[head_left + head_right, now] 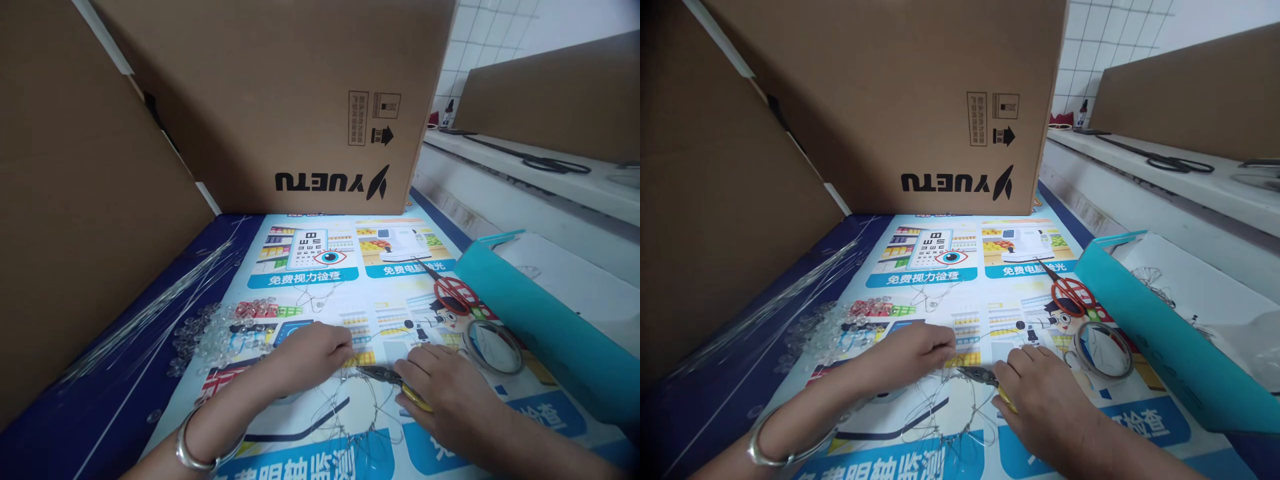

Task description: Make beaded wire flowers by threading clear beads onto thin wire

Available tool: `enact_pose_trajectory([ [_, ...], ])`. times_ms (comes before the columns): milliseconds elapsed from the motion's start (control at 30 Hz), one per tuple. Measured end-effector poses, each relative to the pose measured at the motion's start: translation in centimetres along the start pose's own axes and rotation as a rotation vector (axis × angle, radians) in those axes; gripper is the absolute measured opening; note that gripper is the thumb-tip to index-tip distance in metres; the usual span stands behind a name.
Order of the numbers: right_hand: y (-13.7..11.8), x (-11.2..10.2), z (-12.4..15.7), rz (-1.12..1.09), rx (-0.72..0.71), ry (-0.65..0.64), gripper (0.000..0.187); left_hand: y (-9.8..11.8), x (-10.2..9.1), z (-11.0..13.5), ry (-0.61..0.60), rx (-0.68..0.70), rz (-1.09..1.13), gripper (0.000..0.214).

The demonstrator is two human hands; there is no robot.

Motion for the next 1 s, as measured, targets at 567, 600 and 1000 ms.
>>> enact_pose_trajectory([
  [567, 0.9, 0.0, -0.2, -0.137, 0.098, -0.136, 0.024, 0.3, 0.2, 0.0, 0.005, 0.08, 0.117, 0.017],
  [600, 0.9, 0.0, -0.2, -0.141, 0.104, -0.141, 0.024, 0.4, 0.1, 0.0, 0.024, 0.096, 0.149, 0.016],
  [1000, 1.0, 0.0, -0.2, -0.136, 0.121, -0.147, 0.025, 0.5, 0.5, -0.1, 0.084, 0.173, 0.251, 0.01],
])
Point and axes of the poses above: each hand's wrist, its own z-axis away from the middle knuckle, its own x-axis out of the palm, y = z × x, the point moved 4 cm from there along -z, towards the middle knuckle, and after that the axes turned 7 degrees about z, right-handed, at the moved point
